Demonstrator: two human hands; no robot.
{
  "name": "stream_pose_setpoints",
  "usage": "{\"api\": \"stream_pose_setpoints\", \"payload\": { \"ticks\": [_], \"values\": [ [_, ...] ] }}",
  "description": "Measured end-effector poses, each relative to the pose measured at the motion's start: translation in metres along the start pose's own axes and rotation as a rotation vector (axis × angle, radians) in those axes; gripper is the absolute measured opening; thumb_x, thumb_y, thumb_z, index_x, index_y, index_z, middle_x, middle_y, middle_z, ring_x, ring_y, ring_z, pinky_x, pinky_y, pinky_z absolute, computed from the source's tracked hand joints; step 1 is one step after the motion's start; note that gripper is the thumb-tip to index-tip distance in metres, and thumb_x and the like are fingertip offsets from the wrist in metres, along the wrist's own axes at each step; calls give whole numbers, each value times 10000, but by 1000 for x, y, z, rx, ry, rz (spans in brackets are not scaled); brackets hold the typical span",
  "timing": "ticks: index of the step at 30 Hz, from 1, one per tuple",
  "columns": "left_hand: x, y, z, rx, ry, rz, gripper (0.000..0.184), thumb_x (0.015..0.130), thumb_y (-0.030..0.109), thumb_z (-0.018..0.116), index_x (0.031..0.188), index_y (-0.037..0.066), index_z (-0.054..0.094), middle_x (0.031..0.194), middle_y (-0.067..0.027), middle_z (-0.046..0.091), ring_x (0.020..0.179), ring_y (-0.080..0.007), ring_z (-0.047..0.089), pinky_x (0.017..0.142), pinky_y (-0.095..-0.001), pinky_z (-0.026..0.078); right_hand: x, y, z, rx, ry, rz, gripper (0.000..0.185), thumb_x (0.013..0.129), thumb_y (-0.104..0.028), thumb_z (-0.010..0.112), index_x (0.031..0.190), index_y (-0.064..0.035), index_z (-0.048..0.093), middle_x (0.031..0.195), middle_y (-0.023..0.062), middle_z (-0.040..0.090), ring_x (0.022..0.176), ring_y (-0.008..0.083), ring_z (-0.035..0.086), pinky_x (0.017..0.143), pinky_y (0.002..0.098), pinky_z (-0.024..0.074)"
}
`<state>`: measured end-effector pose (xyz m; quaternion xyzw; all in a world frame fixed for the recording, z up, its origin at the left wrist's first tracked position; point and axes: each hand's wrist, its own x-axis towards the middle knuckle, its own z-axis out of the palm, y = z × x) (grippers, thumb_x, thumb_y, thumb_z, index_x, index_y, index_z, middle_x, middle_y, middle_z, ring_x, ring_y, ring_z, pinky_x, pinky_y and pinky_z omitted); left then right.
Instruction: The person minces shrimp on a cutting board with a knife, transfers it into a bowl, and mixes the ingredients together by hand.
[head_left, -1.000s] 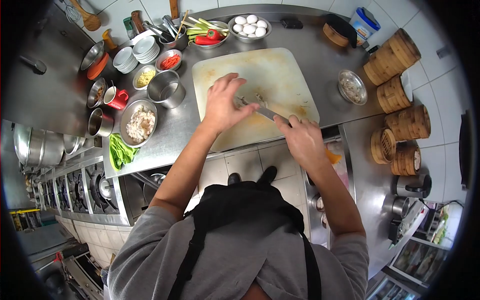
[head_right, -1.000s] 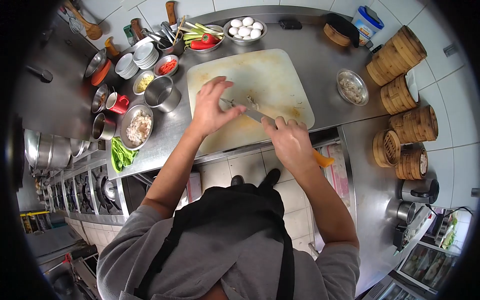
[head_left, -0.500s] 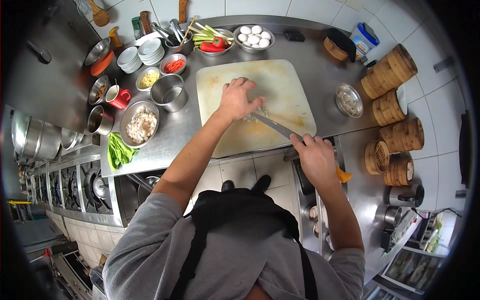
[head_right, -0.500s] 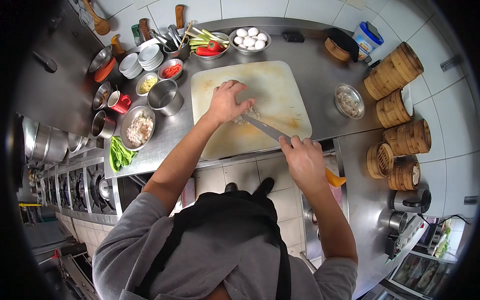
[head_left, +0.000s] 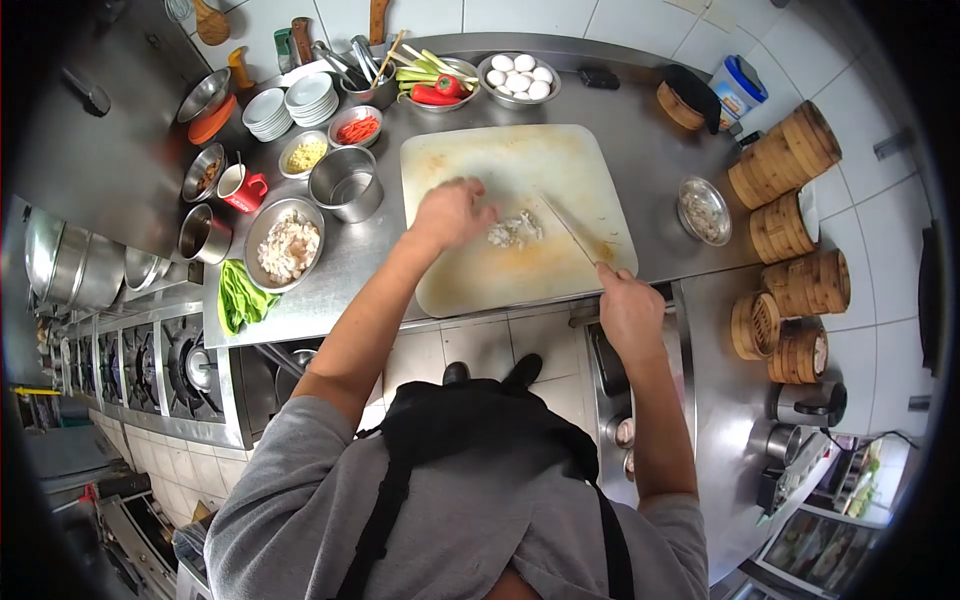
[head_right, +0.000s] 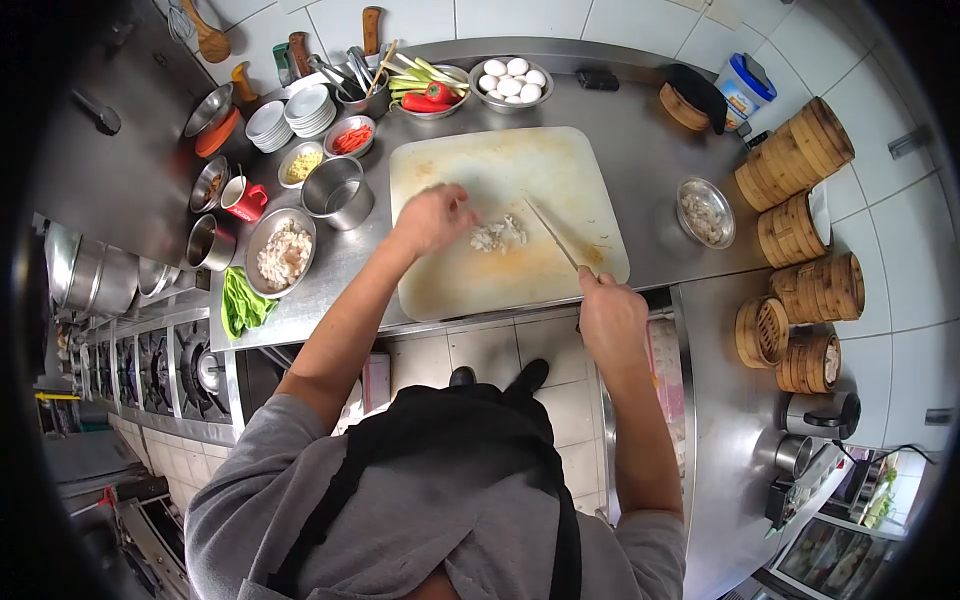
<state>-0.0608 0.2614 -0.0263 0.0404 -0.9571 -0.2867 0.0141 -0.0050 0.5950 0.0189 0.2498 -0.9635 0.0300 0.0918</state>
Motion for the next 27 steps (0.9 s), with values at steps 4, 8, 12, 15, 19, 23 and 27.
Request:
{"api": "stream_pose_setpoints", "payload": {
  "ticks": [4,8,12,15,19,23,27],
  "values": [
    [-30,25,2,253,-126,80,716,756,539,871,1239,38,700,1214,-181,692,1172,-348,666,1019,-436,546,6,-23,20,55,-43,34,418,860,-61,673,1272,-100,727,929,131,712,816,351,717,754,482,566],
    [-35,28,13,161,-126,47,648,773,440,880,1244,34,695,1226,-187,688,1162,-367,670,1017,-440,549,3,-41,22,235,-54,37,350,963,-102,598,1294,-60,703,1014,158,759,849,342,756,790,444,582],
    [-33,26,20,79,-135,24,570,798,377,865,1216,29,695,1178,-184,714,1112,-363,694,992,-440,555,8,-42,16,718,-340,368,393,1030,-131,597,1408,-33,648,1158,173,774,934,252,769,874,356,569],
    [-28,24,23,39,-155,31,535,813,344,850,1219,33,693,1117,-176,738,1056,-355,715,959,-439,560,2,-29,62,1217,-364,316,437,1032,-127,621,1456,-24,614,1133,94,766,957,123,692,915,292,530],
    [-26,19,29,-46,-136,69,486,821,280,821,1222,31,704,1072,-170,746,1004,-355,720,918,-435,566,-1,-35,62,1287,-396,368,425,1035,-107,622,1451,-19,622,1104,15,726,982,69,603,916,268,507],
    [-30,20,22,-154,-88,102,416,834,218,782,1195,20,719,1056,-170,748,977,-350,721,895,-424,571,3,-44,42,1371,-450,435,415,1039,-93,615,1446,-14,628,1103,3,720,974,73,609,903,262,507],
    [-42,13,-15,-160,12,83,395,840,204,779,1181,14,723,1052,-171,749,972,-341,726,884,-422,572,20,-62,28,1392,-438,412,411,1043,-70,619,1450,-9,623,1117,13,722,996,69,622,904,246,507]
  ]
}}
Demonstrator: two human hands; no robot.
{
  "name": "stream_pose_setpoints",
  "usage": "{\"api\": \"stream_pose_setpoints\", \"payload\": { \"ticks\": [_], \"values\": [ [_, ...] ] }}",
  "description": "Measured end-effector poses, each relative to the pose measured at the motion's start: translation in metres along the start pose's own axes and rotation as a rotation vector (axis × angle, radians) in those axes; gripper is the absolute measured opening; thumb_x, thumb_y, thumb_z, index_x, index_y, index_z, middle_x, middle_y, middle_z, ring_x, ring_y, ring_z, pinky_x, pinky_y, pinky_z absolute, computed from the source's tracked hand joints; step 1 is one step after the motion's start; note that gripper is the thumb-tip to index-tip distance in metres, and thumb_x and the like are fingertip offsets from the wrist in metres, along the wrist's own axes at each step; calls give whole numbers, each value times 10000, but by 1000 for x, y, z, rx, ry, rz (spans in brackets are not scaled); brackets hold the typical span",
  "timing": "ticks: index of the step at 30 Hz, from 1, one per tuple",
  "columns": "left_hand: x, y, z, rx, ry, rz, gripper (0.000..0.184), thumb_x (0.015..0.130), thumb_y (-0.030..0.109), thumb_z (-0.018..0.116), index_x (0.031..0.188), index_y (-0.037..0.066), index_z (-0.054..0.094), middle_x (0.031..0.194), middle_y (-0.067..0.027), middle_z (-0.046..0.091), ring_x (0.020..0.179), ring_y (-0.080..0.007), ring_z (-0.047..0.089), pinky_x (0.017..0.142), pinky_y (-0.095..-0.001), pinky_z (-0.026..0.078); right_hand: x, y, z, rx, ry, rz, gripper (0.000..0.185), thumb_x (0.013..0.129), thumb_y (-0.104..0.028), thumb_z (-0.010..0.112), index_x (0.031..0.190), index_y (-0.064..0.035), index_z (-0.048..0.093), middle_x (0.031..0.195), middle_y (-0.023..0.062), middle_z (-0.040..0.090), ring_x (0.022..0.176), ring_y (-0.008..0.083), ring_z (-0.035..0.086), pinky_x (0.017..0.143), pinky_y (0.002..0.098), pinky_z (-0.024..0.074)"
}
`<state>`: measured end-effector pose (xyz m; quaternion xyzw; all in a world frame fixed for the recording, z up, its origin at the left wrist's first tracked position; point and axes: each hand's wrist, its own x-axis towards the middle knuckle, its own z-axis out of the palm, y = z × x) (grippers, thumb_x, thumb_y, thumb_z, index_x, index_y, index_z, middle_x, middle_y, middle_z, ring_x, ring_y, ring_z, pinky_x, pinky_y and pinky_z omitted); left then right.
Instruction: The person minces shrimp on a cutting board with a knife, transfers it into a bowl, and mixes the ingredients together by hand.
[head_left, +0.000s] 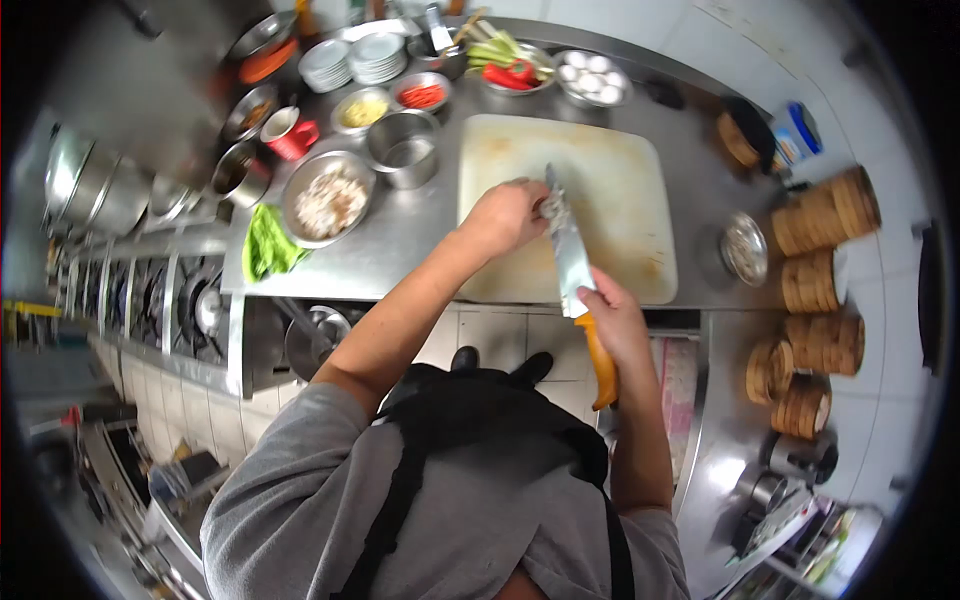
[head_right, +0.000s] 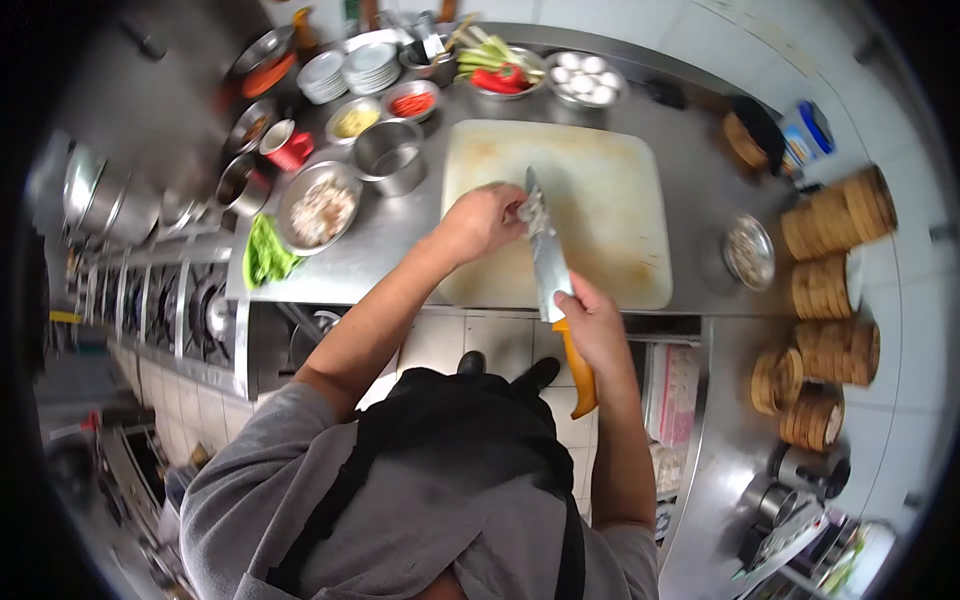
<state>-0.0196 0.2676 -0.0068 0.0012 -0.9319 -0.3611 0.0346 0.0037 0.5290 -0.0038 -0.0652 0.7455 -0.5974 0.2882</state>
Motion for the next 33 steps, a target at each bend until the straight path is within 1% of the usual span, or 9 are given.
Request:
{"api": "stream_pose_setpoints", "payload": {
  "ticks": [3,7,10,13,16,19,24,26,33],
  "values": [
    [-20,-6,-54,-6,250,84,410,825,188,820,1181,9,725,1039,-173,744,927,-305,733,812,-414,584,13,-45,30,-17,-85,-165,404,1049,-44,604,1443,44,604,1171,28,732,998,87,652,884,262,528],
    [-67,-19,-143,49,541,-28,430,845,171,839,1218,-6,719,1004,-158,739,862,-254,711,789,-370,581,44,-103,94,-210,-212,-368,436,1021,-148,650,1446,-53,622,1082,109,777,945,151,729,867,313,555],
    [-103,-56,-184,185,677,-95,462,836,196,856,1225,-9,717,992,-145,740,850,-240,695,802,-357,572,55,-132,158,-507,-159,-502,374,1000,-250,651,1354,-135,685,1048,178,777,940,370,750,855,449,577],
    [-146,-128,-193,545,370,-293,460,827,198,840,1237,27,719,1143,-150,737,1021,-321,711,900,-418,565,84,-112,204,-958,-113,-931,312,948,-133,635,1243,-81,721,881,185,752,849,377,746,772,500,581],
    [-181,-145,-185,559,383,-502,435,841,211,816,1232,45,722,1217,-152,725,1120,-365,692,944,-454,554,99,-98,224,-1057,-150,-1004,295,920,-95,632,1198,-57,722,829,174,743,815,378,741,738,515,576],
    [-193,-151,-178,490,624,-368,406,861,226,797,1223,57,730,1222,-158,724,1143,-376,683,954,-460,551,92,-106,223,-959,-124,-940,276,938,-119,634,1194,-66,720,817,158,748,818,383,743,755,525,573],
    [-161,-133,-163,432,824,-41,360,861,233,841,1176,85,749,1140,-127,726,1084,-375,668,945,-474,531,104,-106,230,-836,-246,-608,392,975,-213,656,1333,-61,695,1142,228,759,1049,386,738,908,475,574],
    [-152,-132,-160,441,828,-54,270,870,221,819,1114,116,767,1107,-106,723,1061,-351,668,909,-473,525,125,-82,231,-450,-492,-410,467,972,-247,670,1392,-44,662,1276,233,725,1152,364,720,969,431,561],
    [-146,-169,-163,586,847,-255,210,865,180,781,1062,113,755,1053,-91,733,1035,-336,693,892,-483,547,110,-86,180,-466,-348,-401,452,973,-237,676,1373,-26,666,1195,196,768,1031,305,761,907,388,565]
  ]
}}
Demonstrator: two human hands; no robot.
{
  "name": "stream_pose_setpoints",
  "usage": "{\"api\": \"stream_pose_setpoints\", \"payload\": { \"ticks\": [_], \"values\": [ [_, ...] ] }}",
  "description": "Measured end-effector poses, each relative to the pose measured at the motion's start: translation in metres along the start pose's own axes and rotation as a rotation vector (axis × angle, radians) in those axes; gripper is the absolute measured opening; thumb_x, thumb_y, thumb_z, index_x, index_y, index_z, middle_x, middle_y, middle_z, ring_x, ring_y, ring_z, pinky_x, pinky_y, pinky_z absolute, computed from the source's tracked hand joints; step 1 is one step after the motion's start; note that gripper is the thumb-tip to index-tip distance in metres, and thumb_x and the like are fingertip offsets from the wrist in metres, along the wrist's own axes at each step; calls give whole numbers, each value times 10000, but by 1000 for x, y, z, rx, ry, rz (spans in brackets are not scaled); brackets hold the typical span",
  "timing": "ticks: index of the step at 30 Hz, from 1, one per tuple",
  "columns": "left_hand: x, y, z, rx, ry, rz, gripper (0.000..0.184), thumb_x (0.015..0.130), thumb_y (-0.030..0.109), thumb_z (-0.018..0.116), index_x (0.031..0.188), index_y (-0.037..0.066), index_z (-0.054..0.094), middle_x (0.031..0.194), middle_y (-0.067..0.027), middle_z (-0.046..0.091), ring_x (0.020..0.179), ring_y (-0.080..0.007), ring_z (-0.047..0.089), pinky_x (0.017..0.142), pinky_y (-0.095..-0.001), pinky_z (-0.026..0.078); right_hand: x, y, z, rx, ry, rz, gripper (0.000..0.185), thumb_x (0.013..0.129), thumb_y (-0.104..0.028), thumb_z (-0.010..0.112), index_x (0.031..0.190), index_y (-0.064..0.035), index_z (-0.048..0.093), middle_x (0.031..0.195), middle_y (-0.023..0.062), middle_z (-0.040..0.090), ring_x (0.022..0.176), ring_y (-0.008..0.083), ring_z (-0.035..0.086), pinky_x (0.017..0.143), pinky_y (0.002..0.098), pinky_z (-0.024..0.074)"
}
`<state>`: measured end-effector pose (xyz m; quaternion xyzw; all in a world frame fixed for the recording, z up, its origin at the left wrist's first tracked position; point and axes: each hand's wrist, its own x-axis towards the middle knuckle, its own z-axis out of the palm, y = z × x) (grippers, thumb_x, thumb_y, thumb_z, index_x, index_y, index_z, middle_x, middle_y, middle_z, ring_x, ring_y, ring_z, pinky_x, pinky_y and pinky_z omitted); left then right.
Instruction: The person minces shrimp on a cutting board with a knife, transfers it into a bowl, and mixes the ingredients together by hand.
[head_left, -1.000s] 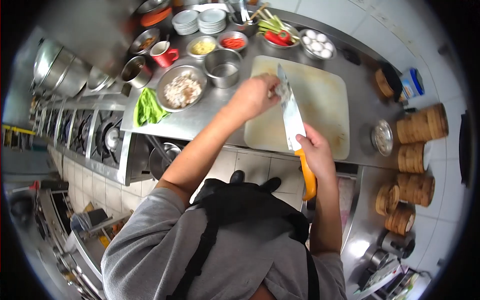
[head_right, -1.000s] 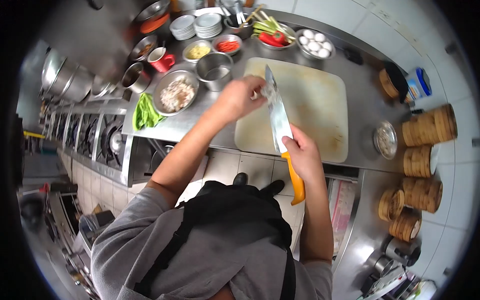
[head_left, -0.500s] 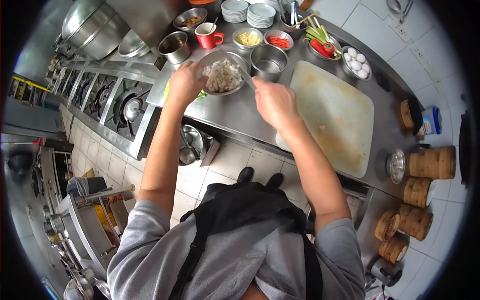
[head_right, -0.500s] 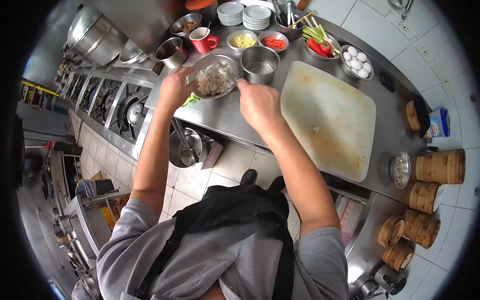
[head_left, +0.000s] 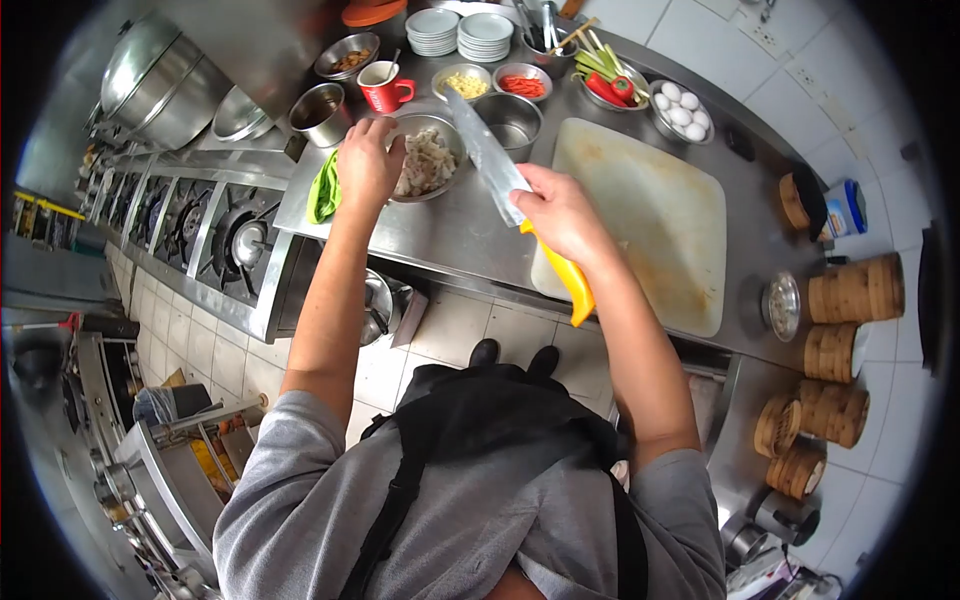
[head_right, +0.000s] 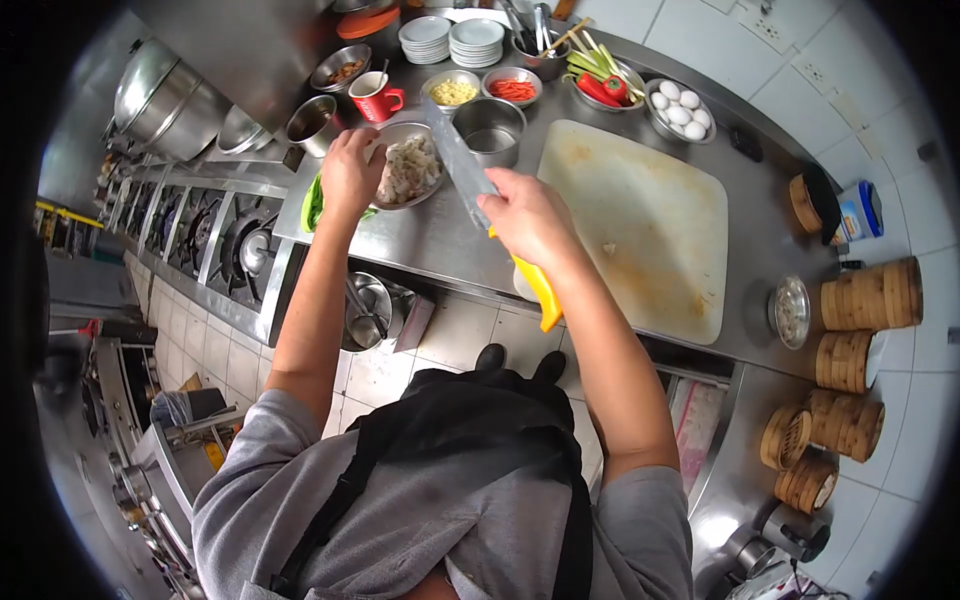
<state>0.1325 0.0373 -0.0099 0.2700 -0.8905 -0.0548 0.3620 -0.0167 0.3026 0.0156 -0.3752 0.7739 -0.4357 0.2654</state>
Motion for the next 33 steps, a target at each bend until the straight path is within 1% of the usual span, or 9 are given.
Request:
{"api": "stream_pose_setpoints", "payload": {
  "ticks": [3,5,8,9,11,19,26,32,33],
  "values": [
    [3,48,-4,-195,-28,35,186,872,176,784,1034,88,755,997,-118,740,960,-353,708,851,-474,560,-36,-6,-39,227,58,48,381,1015,-148,661,1369,-6,663,1084,121,775,946,134,706,837,317,546],
    [-2,83,2,-319,-39,138,183,892,137,784,1057,64,750,967,-122,739,840,-298,722,744,-404,574,-58,2,-63,245,130,61,377,1024,-130,655,1377,2,656,1102,105,770,967,122,695,849,303,541],
    [-22,132,31,-488,-170,317,170,858,87,779,1023,60,749,962,-131,745,895,-339,732,793,-439,590,-88,25,-100,266,278,70,376,1038,-108,646,1392,17,644,1138,76,761,992,109,682,871,281,532],
    [-29,152,30,-497,-337,322,189,846,92,782,1029,62,745,1007,-132,753,924,-361,729,830,-451,593,-97,33,-111,275,358,76,378,1043,-104,644,1399,22,639,1156,63,757,995,107,680,882,272,528],
    [-45,188,57,-587,-415,442,230,853,173,791,1060,84,754,1057,-126,743,999,-359,717,883,-466,584,-113,42,-126,220,417,172,382,1043,-102,642,1403,26,636,1157,56,755,995,104,678,890,267,526],
    [-73,274,110,-270,-688,777,208,896,228,668,1030,90,747,1074,-93,711,1076,-324,698,914,-460,572,-135,165,-139,120,501,330,397,1028,-108,643,1407,12,643,1120,63,769,983,112,687,883,280,529],
    [-57,237,72,-371,-651,638,166,843,145,711,993,74,721,1031,-122,701,1010,-339,711,889,-462,581,-144,178,-137,-403,544,532,543,983,-357,677,1446,-76,638,1132,182,771,1022,319,742,942,417,549],
    [19,133,-30,-445,-215,252,179,851,106,741,1027,77,733,1050,-115,741,986,-342,717,807,-408,594,-141,136,-132,-521,521,573,500,1005,-349,643,1430,-86,653,1140,187,774,1048,343,742,945,442,551],
    [27,106,-32,-351,-262,193,174,858,134,746,1025,86,752,1071,-111,745,1000,-336,717,821,-413,589,-141,144,-132,-520,513,566,500,1005,-349,643,1430,-86,653,1140,187,774,1048,343,742,945,442,551]
  ]
}}
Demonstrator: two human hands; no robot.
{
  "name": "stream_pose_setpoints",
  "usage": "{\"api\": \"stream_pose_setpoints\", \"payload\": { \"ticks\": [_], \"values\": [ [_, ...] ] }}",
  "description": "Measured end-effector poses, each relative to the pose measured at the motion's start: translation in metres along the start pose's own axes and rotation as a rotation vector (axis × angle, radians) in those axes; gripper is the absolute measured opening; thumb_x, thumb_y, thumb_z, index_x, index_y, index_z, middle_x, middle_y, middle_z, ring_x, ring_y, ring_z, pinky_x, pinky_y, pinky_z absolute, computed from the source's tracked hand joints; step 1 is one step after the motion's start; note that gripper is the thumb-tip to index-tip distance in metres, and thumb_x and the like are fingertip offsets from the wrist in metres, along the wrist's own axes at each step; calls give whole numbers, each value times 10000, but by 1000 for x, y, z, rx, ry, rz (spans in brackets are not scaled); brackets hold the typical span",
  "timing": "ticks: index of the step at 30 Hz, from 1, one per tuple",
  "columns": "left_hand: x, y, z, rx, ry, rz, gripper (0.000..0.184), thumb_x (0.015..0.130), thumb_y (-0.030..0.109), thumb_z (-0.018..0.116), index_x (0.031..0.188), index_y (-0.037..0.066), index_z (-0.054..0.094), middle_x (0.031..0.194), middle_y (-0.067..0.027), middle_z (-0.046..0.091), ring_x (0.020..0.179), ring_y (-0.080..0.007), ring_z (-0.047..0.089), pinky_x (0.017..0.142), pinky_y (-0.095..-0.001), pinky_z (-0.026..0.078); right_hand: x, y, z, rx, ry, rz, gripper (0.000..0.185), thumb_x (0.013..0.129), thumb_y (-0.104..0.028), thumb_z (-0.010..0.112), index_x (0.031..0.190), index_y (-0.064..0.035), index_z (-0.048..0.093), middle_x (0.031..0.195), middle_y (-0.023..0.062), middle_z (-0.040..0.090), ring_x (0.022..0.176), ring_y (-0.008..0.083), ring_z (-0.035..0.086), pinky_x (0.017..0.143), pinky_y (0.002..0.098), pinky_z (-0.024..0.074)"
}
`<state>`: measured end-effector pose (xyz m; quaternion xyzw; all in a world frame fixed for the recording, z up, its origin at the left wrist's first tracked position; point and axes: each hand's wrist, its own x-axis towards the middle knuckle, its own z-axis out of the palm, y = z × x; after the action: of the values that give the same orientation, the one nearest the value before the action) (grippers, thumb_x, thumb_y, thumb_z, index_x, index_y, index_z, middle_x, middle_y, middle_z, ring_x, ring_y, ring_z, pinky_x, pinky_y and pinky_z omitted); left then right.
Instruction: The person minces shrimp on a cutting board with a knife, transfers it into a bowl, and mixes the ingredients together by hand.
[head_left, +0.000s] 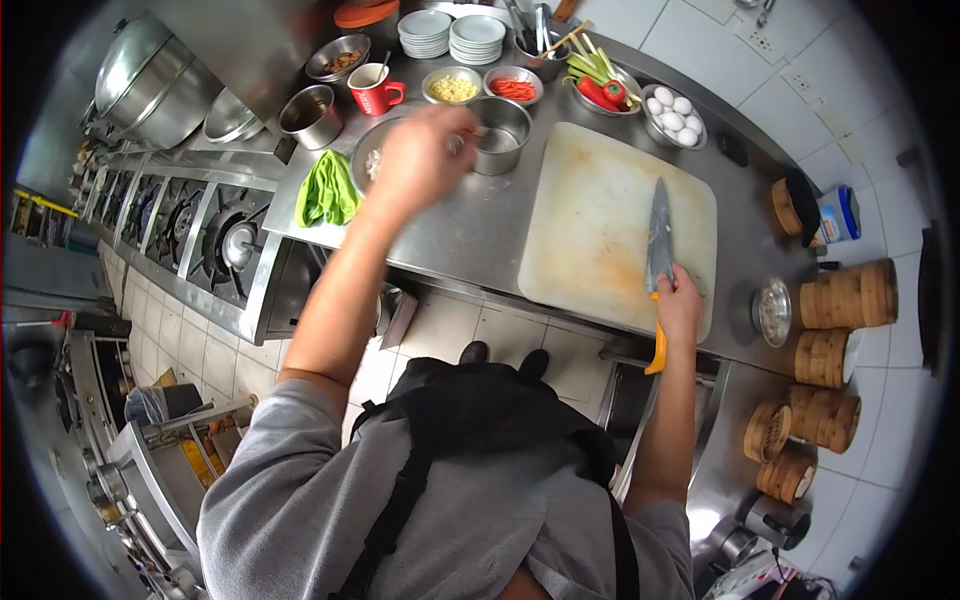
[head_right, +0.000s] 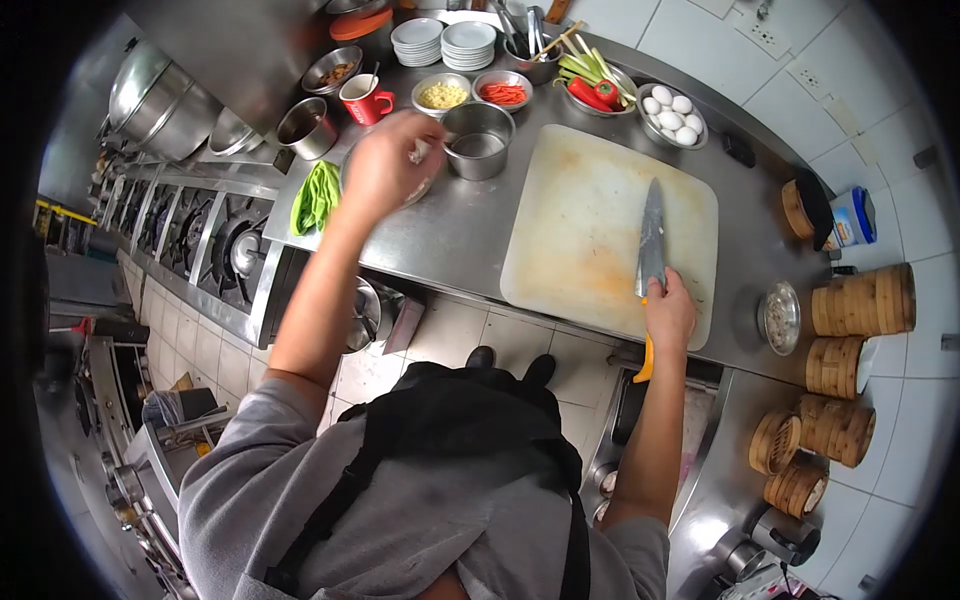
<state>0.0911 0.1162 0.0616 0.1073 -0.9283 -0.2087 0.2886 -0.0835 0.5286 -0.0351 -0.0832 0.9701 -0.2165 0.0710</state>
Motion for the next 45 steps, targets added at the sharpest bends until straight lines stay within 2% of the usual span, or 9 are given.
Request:
{"api": "stream_pose_setpoints", "payload": {
  "ticks": [4,11,16,20,24,28,31,39,45],
  "values": [
    [-17,-119,-9,283,-399,-178,227,857,267,772,1013,104,802,1115,-126,739,1049,-331,710,889,-462,563,6,12,4,-3,46,-72,479,1005,-350,641,1403,-85,670,1142,194,772,1038,358,745,939,446,557],
    [-42,-165,-6,408,44,-419,335,883,309,749,1129,83,772,1137,-176,729,1070,-346,712,926,-479,566,11,-1,-10,-211,63,-104,398,1000,-325,650,1313,-88,713,1127,169,765,1045,374,722,925,475,553],
    [-29,-210,3,266,-322,-565,421,877,311,680,1151,-3,740,1065,-241,773,1038,-409,738,917,-469,566,13,-1,-13,-281,110,-187,346,989,-311,658,1253,-99,728,1182,125,744,1089,358,703,942,478,544],
    [-30,-203,3,174,-497,-665,415,888,307,632,1067,-42,764,1029,-291,754,1019,-409,738,907,-489,559,10,-8,-19,-263,63,-151,346,989,-310,657,1259,-104,727,1198,115,737,1097,352,698,973,478,536],
    [-64,-175,-17,-100,-257,-724,431,899,321,627,1026,-73,749,910,-249,745,883,-338,726,826,-454,550,5,-3,-18,-305,256,-281,363,978,-287,677,1283,-94,724,1222,117,735,1071,331,707,962,461,542],
    [-80,-108,-38,-253,-128,-749,375,910,291,629,959,-70,718,813,-173,713,776,-240,675,756,-407,537,-43,-78,-36,264,163,-260,365,935,-211,782,1272,-76,746,1087,99,789,844,234,748,724,345,589],
    [-79,-58,-1,-570,-139,-697,303,933,221,588,961,-67,678,775,-82,658,764,-149,629,706,-360,521,-84,-153,-28,470,38,-675,327,907,-173,810,1214,-72,759,960,114,787,806,241,746,691,357,582],
    [-47,14,92,-448,-388,-508,335,912,254,621,952,-75,670,796,-193,697,784,-254,693,758,-441,541,-36,-174,24,165,118,-891,234,906,-182,753,1129,-115,773,947,106,766,898,325,729,783,433,586],
    [-35,28,116,-403,-421,-492,395,899,298,646,1016,-75,705,869,-280,717,852,-381,723,807,-472,544,-37,-162,13,-115,42,-836,520,805,-253,833,1291,-124,701,1222,127,720,1170,340,668,970,514,539]
  ]
}}
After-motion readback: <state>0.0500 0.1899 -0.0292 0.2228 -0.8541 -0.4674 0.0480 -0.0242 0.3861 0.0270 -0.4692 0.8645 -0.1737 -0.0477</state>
